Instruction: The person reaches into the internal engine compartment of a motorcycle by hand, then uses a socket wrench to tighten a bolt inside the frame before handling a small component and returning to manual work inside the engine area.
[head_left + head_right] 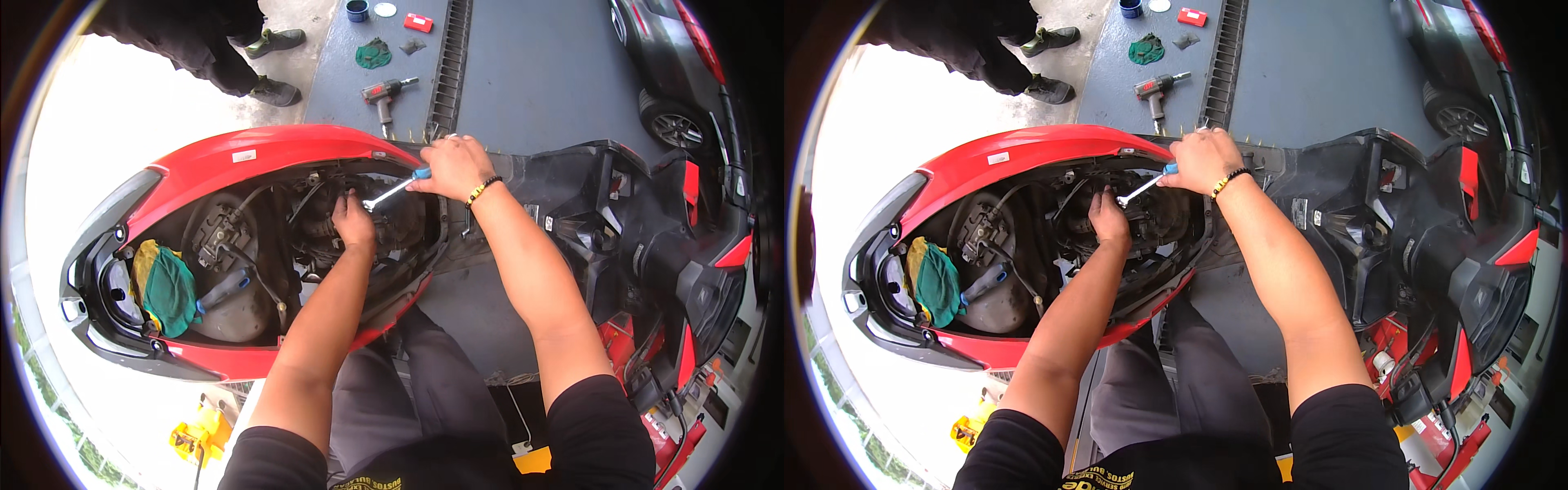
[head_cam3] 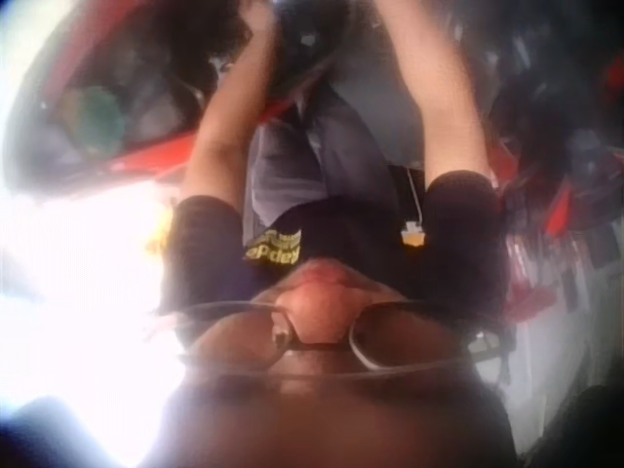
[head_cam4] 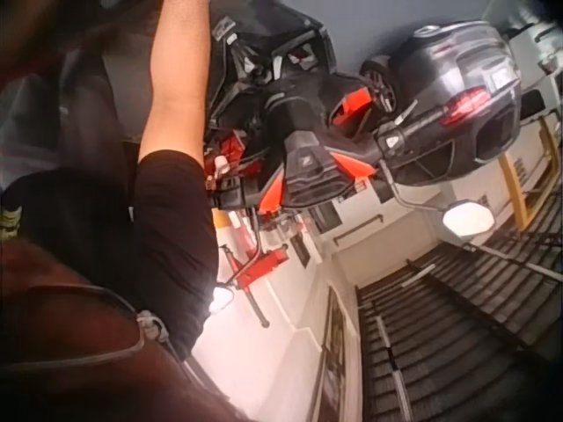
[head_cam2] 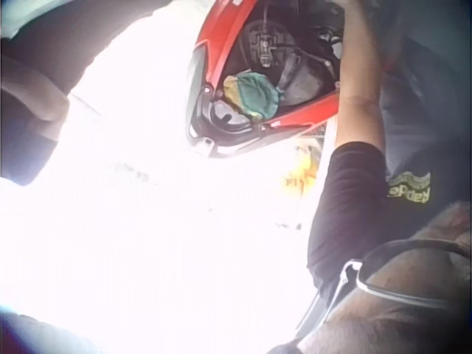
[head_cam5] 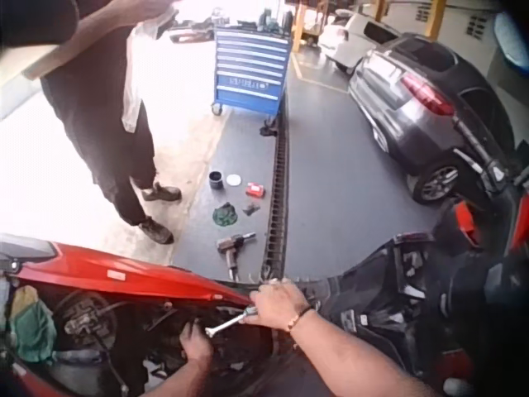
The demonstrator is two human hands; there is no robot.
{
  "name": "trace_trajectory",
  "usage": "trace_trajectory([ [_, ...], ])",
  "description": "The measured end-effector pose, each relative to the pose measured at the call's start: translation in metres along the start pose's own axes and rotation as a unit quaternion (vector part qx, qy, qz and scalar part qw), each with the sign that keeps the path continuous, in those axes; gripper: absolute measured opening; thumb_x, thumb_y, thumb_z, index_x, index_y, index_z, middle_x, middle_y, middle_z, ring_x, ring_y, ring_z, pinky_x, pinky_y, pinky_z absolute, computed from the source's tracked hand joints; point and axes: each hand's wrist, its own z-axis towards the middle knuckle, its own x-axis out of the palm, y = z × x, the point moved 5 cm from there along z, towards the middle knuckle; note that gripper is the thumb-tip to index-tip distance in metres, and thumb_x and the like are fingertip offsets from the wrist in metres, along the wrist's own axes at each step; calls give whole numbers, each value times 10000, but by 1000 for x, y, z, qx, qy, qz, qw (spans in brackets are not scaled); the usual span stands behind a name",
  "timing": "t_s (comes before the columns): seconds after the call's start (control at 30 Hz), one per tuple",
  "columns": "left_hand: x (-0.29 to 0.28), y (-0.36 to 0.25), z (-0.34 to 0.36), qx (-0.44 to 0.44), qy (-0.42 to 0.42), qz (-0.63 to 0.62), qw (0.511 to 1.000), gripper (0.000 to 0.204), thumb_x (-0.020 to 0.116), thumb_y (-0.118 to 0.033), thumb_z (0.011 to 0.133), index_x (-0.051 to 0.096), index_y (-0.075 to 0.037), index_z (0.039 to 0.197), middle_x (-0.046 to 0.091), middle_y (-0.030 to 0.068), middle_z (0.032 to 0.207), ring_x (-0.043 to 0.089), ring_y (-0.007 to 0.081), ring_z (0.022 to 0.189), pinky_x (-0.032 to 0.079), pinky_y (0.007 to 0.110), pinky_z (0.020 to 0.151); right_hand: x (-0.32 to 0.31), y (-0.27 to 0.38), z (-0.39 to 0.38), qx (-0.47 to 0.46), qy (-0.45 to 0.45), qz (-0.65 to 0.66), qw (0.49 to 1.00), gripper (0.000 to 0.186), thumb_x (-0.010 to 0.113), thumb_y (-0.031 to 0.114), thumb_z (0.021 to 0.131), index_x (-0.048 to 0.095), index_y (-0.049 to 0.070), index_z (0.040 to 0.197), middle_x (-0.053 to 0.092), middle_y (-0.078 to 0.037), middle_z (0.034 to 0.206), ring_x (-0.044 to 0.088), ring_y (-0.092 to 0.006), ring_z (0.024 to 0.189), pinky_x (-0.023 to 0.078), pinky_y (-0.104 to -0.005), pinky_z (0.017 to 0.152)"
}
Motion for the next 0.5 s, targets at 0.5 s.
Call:
trace_trajectory([
  [0.5, 5, -1, 7, -2, 87, 30, 996, 221, 546, -100, 841, 479, -54, 636, 431, -7, 607, 358, 101, 578, 283, 312, 536, 29, 6, -27, 28, 28, 11, 999, 685, 543, 758, 796, 730, 106, 884, 722, -114, 837, 701, -287, 866, 536, -393, 769],
])
